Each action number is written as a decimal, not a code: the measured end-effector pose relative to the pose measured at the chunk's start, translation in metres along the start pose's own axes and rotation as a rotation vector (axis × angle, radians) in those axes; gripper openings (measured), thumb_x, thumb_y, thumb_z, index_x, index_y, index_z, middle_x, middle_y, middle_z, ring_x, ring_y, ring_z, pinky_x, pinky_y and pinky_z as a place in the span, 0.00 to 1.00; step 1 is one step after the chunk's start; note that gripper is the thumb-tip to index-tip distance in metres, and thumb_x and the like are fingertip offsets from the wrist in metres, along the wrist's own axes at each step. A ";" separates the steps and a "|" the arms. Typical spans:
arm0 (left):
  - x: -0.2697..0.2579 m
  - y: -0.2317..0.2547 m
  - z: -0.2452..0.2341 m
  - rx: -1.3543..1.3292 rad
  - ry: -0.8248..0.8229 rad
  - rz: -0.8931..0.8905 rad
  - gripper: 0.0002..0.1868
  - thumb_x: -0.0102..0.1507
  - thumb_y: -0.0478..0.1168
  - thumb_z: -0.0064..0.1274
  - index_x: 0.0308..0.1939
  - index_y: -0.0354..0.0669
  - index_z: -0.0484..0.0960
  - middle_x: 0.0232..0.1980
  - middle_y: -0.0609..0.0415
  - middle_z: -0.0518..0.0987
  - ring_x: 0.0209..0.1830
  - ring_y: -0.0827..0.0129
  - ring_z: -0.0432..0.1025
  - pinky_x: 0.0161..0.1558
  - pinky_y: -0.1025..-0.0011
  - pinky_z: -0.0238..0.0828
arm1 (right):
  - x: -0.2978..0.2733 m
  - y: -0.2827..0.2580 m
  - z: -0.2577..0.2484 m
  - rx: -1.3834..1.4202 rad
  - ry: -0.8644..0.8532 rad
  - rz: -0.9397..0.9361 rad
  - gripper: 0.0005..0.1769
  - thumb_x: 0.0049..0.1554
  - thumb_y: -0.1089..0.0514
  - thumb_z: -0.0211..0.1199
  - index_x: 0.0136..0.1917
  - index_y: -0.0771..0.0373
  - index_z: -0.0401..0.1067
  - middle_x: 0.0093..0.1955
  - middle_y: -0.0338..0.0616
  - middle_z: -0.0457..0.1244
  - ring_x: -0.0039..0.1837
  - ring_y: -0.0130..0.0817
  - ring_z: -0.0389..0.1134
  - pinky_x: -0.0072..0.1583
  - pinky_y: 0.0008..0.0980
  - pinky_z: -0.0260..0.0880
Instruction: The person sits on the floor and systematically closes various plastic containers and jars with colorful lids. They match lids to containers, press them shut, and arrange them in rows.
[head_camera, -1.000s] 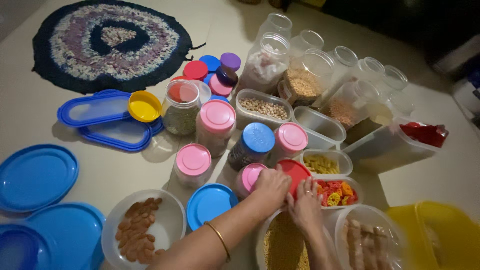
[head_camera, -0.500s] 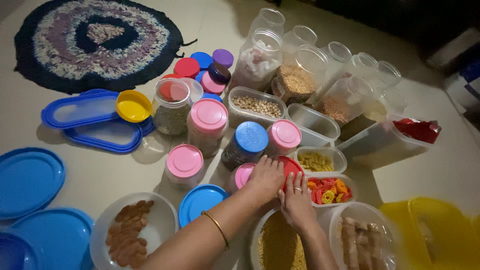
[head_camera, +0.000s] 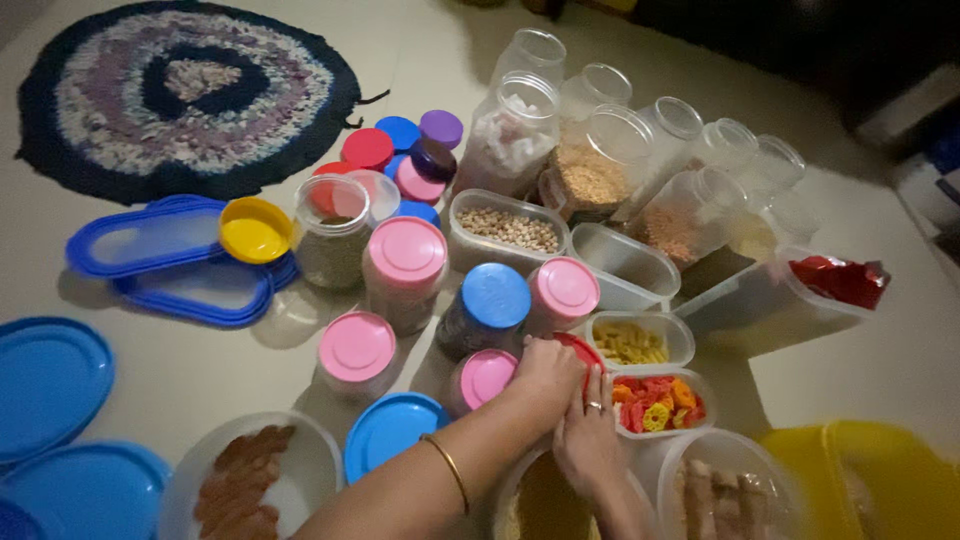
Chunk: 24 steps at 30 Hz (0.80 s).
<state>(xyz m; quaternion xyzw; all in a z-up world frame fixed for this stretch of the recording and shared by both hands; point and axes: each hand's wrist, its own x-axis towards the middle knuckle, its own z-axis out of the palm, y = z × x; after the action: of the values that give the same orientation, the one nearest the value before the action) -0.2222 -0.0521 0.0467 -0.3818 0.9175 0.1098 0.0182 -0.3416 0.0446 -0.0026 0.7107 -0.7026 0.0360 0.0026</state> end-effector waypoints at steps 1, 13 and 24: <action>-0.005 -0.006 0.004 -0.025 0.037 0.011 0.15 0.56 0.47 0.66 0.46 0.53 0.89 0.51 0.53 0.86 0.52 0.60 0.81 0.52 0.52 0.78 | -0.004 0.000 0.003 0.031 0.013 -0.002 0.44 0.58 0.50 0.55 0.80 0.68 0.42 0.83 0.71 0.34 0.82 0.68 0.33 0.74 0.62 0.44; -0.047 -0.013 0.025 0.117 0.280 -0.047 0.09 0.62 0.46 0.59 0.44 0.52 0.88 0.54 0.51 0.82 0.63 0.57 0.72 0.55 0.59 0.70 | 0.032 -0.036 -0.042 0.084 0.186 -0.018 0.40 0.51 0.50 0.61 0.74 0.63 0.58 0.74 0.58 0.56 0.73 0.58 0.57 0.71 0.54 0.55; -0.057 -0.029 -0.012 -0.303 0.121 -0.196 0.61 0.38 0.49 0.80 0.69 0.34 0.63 0.62 0.37 0.75 0.58 0.52 0.75 0.53 0.57 0.72 | 0.049 -0.037 -0.023 -0.155 0.230 0.365 0.33 0.55 0.33 0.63 0.62 0.59 0.71 0.58 0.54 0.66 0.61 0.55 0.66 0.58 0.50 0.68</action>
<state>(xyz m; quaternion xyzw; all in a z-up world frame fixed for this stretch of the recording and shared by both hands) -0.1610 -0.0347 0.0600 -0.4736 0.8484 0.2210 -0.0842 -0.3051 -0.0031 0.0244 0.5606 -0.8154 0.0622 0.1307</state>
